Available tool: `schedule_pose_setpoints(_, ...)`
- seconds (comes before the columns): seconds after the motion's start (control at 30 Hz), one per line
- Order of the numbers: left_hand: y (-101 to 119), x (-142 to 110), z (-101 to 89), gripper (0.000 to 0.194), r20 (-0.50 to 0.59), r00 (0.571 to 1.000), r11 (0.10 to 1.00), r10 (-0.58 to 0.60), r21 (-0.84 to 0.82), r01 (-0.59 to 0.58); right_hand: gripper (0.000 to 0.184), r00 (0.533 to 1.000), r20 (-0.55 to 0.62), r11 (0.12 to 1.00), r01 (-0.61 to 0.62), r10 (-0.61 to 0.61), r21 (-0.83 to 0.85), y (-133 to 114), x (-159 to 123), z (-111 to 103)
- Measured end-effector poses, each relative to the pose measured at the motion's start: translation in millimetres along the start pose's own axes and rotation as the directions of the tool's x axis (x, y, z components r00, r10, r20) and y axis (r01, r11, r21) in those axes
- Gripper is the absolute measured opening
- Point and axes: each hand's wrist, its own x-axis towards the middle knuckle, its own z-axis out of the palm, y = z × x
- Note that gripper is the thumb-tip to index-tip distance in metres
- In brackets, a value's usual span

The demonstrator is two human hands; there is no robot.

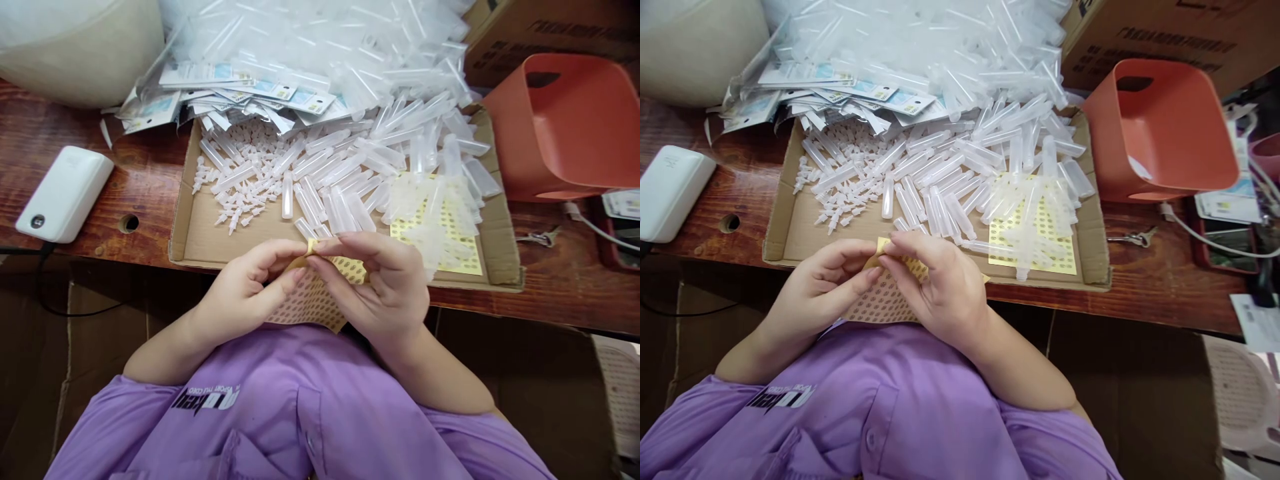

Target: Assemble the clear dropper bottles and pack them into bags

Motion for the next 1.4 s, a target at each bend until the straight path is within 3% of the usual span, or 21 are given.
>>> schedule_pose_setpoints(0.17, -3.8, -2.1, 0.5, 0.018, -0.028, 1.0, 0.996, -0.012, 0.084, 0.014, 0.043, 1.0, 0.012, 1.0, 0.01, -0.01, -0.013, 0.8, -6.1, 0.3)
schedule_pose_setpoints(0.37, -3.4, -5.0, 1.7, 0.015, -0.033, 0.993, 0.954, 0.114, 0.283, -0.1, 0.038, 0.999, 0.038, 0.999, 0.019, -0.018, -0.03, -4.9, -5.9, -1.3)
schedule_pose_setpoints(0.57, -5.1, -6.8, 1.7, 0.013, -0.03, 0.997, 0.982, 0.074, 0.177, -0.067, 0.036, 0.997, 0.039, 0.996, 0.064, -0.067, 0.067, -2.5, -5.0, 1.8)
schedule_pose_setpoints(0.73, -5.6, -7.9, 1.5, 0.013, -0.051, 0.997, 0.99, 0.052, 0.133, -0.044, 0.049, 0.998, -0.047, 0.996, 0.042, -0.038, 0.085, -1.0, -9.3, 5.6)
schedule_pose_setpoints(0.97, -8.7, -8.4, 3.6, 0.012, -0.053, 0.997, 0.996, 0.056, 0.07, -0.052, 0.04, 1.0, -0.026, 0.997, 0.014, -0.012, 0.079, -2.5, -12.6, 7.3)
schedule_pose_setpoints(1.1, -9.7, -9.0, 4.4, 0.011, -0.042, 0.997, 0.998, 0.063, 0.032, -0.061, 0.047, 0.998, -0.065, 0.991, -0.002, 0.011, 0.132, -2.8, -14.1, 10.3)
schedule_pose_setpoints(1.2, -9.4, -8.8, 5.2, 0.01, -0.054, 0.996, 0.997, 0.073, 0.031, -0.072, 0.056, 0.996, -0.076, 0.987, -0.027, 0.039, 0.16, -2.7, -17.0, 12.3)
schedule_pose_setpoints(1.4, -11.4, -8.5, 6.3, 0.009, -0.087, 0.989, 0.991, 0.121, 0.072, -0.115, 0.058, 0.996, -0.057, 0.988, -0.053, 0.062, 0.146, -2.3, -22.4, 12.9)
